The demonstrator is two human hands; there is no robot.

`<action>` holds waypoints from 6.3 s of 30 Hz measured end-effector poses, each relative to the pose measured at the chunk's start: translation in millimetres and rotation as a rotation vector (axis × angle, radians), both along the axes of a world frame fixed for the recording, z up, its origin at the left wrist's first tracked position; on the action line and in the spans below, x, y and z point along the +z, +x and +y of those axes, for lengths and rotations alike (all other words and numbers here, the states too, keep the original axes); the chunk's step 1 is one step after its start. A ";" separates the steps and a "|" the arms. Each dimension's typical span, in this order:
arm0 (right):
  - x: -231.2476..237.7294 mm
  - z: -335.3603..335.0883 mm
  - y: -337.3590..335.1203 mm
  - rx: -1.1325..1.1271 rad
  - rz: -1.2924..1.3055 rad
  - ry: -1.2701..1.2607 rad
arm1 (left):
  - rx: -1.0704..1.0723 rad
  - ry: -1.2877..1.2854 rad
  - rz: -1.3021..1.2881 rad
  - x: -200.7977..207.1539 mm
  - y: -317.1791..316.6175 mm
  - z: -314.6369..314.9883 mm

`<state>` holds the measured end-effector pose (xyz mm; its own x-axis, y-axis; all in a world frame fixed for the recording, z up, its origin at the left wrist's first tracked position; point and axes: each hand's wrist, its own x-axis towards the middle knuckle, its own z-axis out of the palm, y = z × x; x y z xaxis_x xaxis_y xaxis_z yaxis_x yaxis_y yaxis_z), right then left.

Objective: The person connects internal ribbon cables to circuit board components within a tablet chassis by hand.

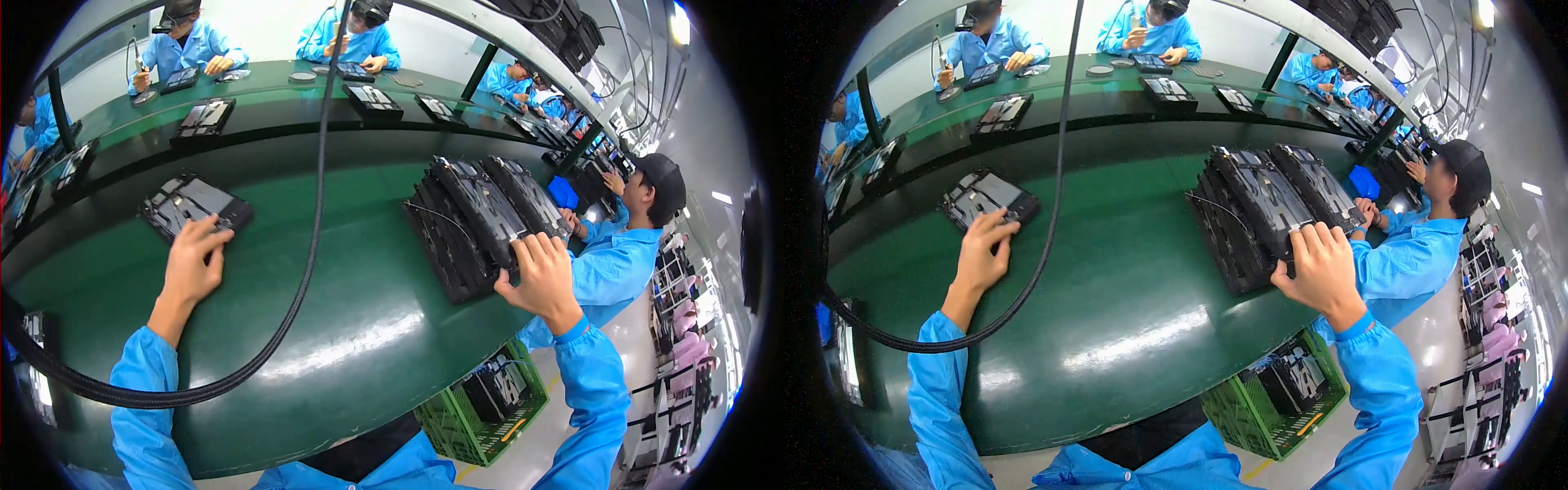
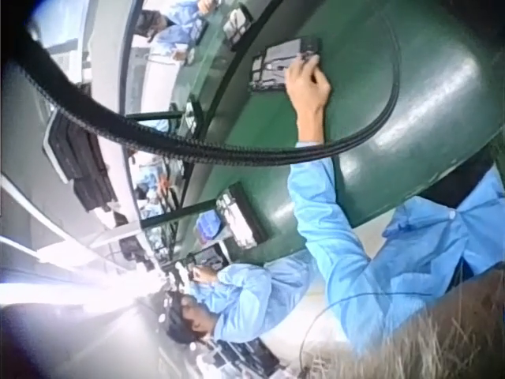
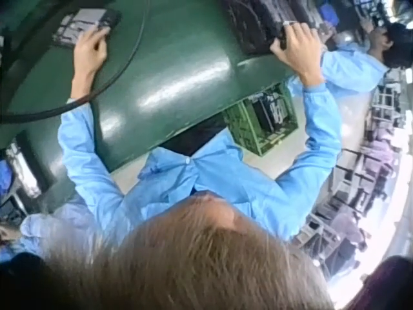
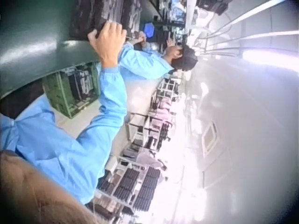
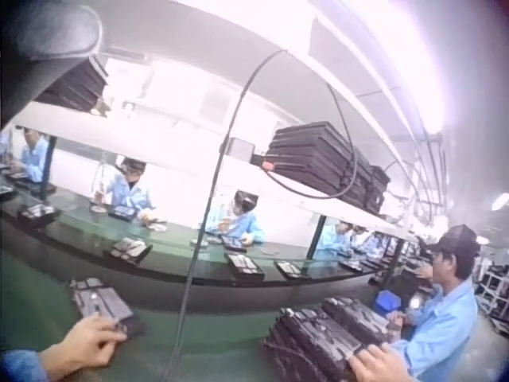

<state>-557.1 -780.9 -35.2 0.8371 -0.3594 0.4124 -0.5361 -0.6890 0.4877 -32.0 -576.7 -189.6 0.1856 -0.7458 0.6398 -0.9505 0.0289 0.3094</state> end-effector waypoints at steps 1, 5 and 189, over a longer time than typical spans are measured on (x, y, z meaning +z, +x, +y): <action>-2.3 0.9 2.8 -0.070 -0.008 -0.070 | 0.060 -0.020 0.010 -5.0 15.9 -3.7; -1.6 -24.3 14.7 -0.039 -0.391 -0.089 | 0.259 -0.049 -0.037 -21.4 46.4 8.5; -126.1 57.7 194.4 0.864 -0.150 1.511 | -0.156 0.024 0.134 2.2 -165.9 77.9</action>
<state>-362.6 -723.2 -161.3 0.9681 0.0229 0.2496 0.2222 -0.5392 -0.8124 -197.9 -498.8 -187.4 0.1488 -0.7867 0.5992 -0.8853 0.1640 0.4352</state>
